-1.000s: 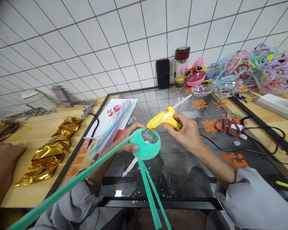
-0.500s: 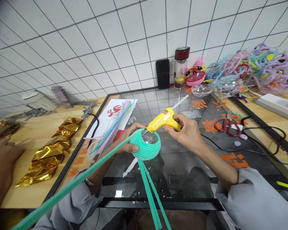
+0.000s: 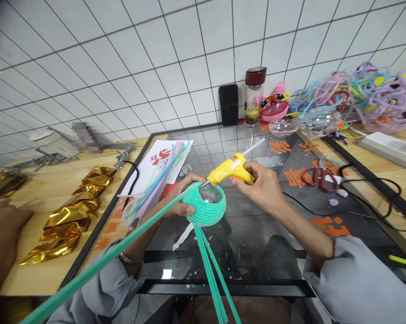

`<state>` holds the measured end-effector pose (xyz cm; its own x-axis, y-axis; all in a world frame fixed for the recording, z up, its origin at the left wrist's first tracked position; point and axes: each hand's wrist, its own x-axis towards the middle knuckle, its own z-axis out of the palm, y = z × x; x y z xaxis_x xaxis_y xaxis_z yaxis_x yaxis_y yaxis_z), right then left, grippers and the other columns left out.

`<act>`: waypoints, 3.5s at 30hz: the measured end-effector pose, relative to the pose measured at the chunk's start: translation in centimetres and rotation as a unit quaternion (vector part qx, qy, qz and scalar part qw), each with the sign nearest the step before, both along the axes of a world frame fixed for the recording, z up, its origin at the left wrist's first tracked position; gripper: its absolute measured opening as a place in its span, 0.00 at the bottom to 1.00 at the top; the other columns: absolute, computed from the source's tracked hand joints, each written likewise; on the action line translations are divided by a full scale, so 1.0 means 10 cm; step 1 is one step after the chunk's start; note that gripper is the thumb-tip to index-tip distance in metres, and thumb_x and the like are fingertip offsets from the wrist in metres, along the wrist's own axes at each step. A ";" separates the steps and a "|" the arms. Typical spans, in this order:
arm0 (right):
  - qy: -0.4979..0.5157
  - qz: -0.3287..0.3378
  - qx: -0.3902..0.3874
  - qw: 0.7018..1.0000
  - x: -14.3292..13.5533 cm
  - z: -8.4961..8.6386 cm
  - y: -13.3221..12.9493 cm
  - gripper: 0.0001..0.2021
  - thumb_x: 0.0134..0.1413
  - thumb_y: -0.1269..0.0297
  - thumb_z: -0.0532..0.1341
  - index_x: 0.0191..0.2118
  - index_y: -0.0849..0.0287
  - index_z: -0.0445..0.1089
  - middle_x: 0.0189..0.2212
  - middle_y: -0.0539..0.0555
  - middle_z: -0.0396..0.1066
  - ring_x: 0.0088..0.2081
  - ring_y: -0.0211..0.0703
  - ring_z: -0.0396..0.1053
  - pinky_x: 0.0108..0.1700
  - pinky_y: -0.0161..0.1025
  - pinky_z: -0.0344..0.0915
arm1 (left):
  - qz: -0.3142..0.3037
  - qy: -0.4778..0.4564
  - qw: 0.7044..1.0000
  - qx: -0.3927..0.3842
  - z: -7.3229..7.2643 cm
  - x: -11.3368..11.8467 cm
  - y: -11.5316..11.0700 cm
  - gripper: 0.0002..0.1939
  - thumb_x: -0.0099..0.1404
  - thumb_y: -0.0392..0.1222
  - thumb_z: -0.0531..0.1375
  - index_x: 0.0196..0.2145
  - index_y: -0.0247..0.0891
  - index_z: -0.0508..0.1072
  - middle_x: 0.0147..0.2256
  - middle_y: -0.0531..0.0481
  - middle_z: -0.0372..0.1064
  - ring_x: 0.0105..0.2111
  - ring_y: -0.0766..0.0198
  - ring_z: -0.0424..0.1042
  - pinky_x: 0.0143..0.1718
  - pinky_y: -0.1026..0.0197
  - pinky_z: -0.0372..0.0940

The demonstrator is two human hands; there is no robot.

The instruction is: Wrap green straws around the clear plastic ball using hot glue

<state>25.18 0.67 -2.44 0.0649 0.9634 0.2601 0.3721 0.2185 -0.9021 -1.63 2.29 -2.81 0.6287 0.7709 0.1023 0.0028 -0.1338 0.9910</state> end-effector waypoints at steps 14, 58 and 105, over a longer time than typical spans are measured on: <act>-0.338 -0.163 -0.097 0.922 0.22 -0.02 0.18 0.19 0.49 0.54 0.65 0.42 0.63 0.77 0.36 0.59 0.74 0.39 0.55 0.72 0.36 0.43 0.63 | -0.012 -0.025 0.999 0.034 -0.02 0.03 0.03 0.37 0.45 0.55 0.75 0.50 0.41 0.71 0.61 0.39 0.65 0.63 0.40 0.62 0.62 0.41 0.58; -0.072 0.183 0.277 0.941 -0.30 0.27 -0.38 0.12 0.66 0.69 0.57 0.45 0.55 0.78 0.42 0.57 0.81 0.43 0.46 0.79 0.46 0.44 0.76 | 0.008 0.036 0.998 0.056 0.12 0.05 -0.05 0.37 0.47 0.55 0.73 0.52 0.40 0.71 0.58 0.41 0.68 0.60 0.43 0.66 0.62 0.44 0.58; -0.150 0.169 0.388 0.894 -0.35 0.14 -0.38 0.09 0.66 0.73 0.57 0.42 0.58 0.75 0.39 0.55 0.80 0.42 0.44 0.73 0.43 0.44 0.69 | -0.010 -0.029 0.998 0.058 0.04 0.05 -0.08 0.29 0.51 0.48 0.74 0.48 0.43 0.69 0.57 0.42 0.68 0.60 0.46 0.66 0.61 0.44 0.58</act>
